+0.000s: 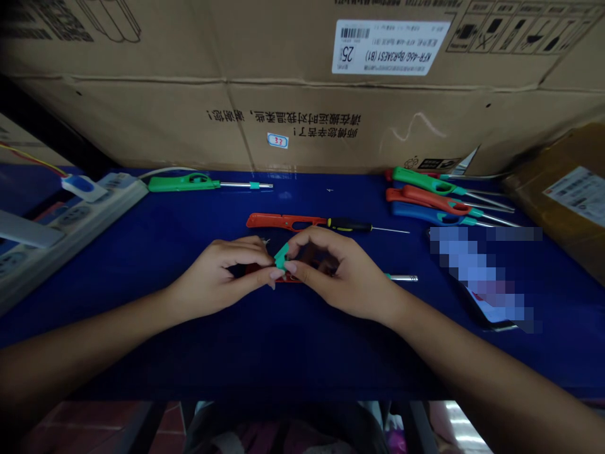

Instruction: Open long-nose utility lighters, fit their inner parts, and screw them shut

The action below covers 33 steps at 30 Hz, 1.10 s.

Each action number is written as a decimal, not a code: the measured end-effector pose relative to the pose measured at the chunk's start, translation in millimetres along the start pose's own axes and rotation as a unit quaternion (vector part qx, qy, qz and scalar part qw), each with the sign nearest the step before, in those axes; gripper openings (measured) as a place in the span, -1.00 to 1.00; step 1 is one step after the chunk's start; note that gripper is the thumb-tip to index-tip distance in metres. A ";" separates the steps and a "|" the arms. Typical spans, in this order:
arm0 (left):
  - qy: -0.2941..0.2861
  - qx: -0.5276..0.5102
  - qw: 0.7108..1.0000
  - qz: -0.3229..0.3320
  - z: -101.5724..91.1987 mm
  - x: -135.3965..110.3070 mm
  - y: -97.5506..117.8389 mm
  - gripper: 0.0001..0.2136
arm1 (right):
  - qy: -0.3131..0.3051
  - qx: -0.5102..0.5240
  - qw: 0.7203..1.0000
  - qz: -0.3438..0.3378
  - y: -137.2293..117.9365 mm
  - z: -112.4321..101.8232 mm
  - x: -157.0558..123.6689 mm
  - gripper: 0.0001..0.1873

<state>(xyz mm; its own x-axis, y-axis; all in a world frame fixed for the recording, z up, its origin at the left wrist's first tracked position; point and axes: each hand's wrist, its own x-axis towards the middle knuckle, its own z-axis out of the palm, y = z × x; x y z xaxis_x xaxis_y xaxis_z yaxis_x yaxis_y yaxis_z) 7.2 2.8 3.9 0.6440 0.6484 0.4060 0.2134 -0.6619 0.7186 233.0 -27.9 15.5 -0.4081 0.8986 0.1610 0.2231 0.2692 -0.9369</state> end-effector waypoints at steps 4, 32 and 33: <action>0.024 0.108 0.993 0.047 -0.6 -1.9 -3.5 -0.88 | 0.015 -0.061 0.998 -0.005 -4.8 -3.3 -0.3 -0.80; -0.067 0.118 0.991 -0.003 8.5 -5.6 -8.1 -0.89 | -0.103 -0.388 0.916 -0.007 -6.2 -33.1 -6.7 -0.85; -0.062 0.107 0.992 -0.004 8.8 -5.3 -7.9 -0.89 | -0.103 -0.380 0.919 -0.007 -5.3 -32.9 -6.3 -0.85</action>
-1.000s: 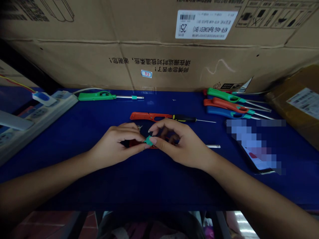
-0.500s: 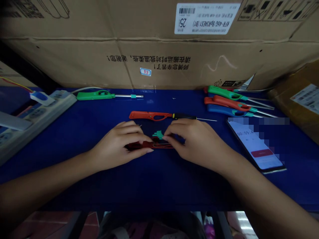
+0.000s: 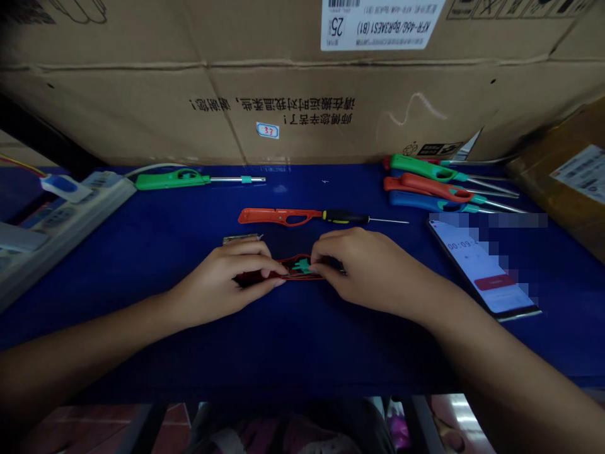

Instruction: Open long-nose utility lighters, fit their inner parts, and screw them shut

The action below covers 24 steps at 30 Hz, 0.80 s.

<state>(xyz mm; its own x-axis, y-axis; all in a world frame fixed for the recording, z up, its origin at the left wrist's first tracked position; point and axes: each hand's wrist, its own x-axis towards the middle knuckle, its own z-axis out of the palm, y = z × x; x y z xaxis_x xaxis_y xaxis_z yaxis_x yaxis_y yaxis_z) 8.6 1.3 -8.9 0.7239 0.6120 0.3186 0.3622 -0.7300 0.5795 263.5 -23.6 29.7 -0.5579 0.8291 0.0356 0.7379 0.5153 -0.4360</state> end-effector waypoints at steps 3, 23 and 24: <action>0.015 -0.020 1.000 -0.003 0.6 0.7 0.2 -0.91 | 0.003 0.024 1.000 -0.006 1.3 0.7 1.1 -0.85; 0.037 -0.049 0.998 -0.019 2.8 1.6 0.3 -0.94 | 0.007 0.055 0.998 0.012 3.1 3.6 2.9 -0.85; 0.035 -0.045 0.998 -0.017 2.6 1.7 0.2 -0.94 | 0.006 0.056 0.998 0.015 3.1 4.3 3.3 -0.85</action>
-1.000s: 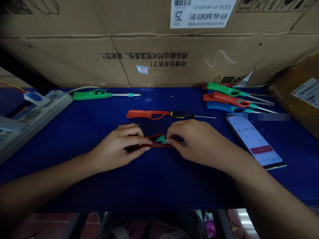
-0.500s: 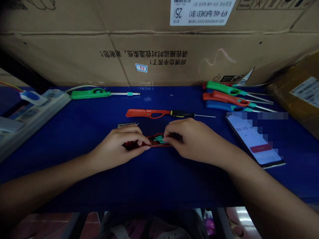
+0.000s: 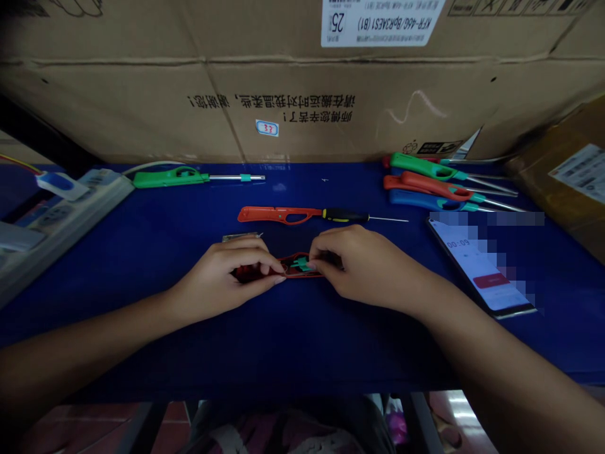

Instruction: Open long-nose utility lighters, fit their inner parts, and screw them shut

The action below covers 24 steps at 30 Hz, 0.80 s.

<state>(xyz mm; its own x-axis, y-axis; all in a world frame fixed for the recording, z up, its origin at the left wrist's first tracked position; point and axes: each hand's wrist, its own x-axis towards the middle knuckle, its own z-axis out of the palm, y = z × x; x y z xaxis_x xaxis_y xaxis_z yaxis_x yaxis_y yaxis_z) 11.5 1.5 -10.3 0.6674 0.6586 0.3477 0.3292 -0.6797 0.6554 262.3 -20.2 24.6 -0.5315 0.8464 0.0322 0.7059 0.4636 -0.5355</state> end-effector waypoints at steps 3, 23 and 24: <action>-0.003 0.007 1.000 0.006 -0.2 0.3 -0.9 -0.95 | -0.001 0.017 1.000 0.005 0.2 1.9 1.2 -0.85; 0.036 0.004 0.999 0.024 -0.2 -2.9 -6.4 -0.79 | 0.022 0.044 0.998 -0.026 0.6 4.5 3.5 -0.84; 0.038 0.002 0.999 0.024 0.1 -3.0 -6.9 -0.79 | 0.018 0.036 0.998 -0.039 0.7 4.8 3.4 -0.83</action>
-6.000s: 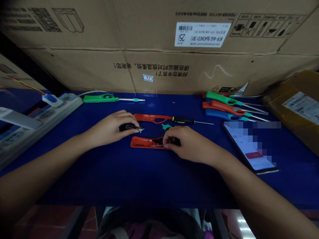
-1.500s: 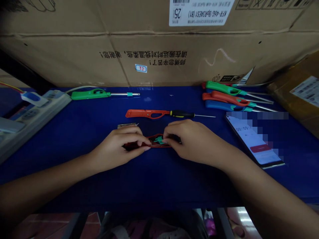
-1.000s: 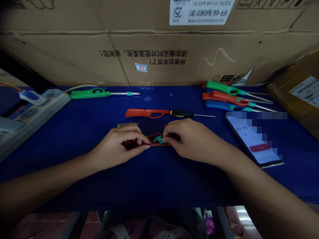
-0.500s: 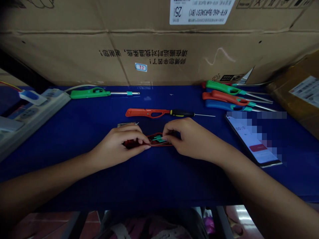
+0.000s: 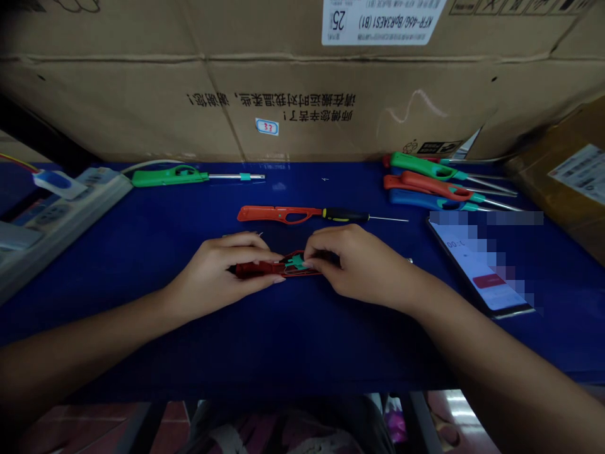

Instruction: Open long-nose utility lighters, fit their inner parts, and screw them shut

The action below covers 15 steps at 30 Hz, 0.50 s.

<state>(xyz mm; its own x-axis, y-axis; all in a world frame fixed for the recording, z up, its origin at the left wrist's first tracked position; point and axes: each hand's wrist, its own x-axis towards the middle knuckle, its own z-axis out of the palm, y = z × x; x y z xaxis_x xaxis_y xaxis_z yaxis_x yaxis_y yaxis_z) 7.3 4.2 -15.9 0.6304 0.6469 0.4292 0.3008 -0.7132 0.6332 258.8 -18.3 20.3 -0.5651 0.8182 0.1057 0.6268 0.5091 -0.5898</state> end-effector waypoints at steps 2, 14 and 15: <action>0.004 -0.003 1.000 0.003 0.4 -0.1 -0.7 -0.80 | -0.011 -0.016 1.000 -0.021 0.1 0.2 -0.2 -0.83; 0.000 -0.015 0.999 -0.031 -0.8 0.7 1.5 -0.80 | -0.022 -0.071 0.994 -0.076 8.4 5.9 0.8 -0.83; -0.001 -0.015 0.999 -0.035 -0.6 0.6 1.5 -0.79 | -0.023 -0.064 0.995 -0.076 9.8 6.8 1.0 -0.83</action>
<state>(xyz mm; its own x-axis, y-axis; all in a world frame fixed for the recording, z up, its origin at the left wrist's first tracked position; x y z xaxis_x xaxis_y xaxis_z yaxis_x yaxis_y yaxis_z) 7.7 3.7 -14.3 0.6096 0.6947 0.3819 0.3234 -0.6578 0.6802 260.6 -14.3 9.2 -0.6805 0.7178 0.1473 0.5944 0.6583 -0.4619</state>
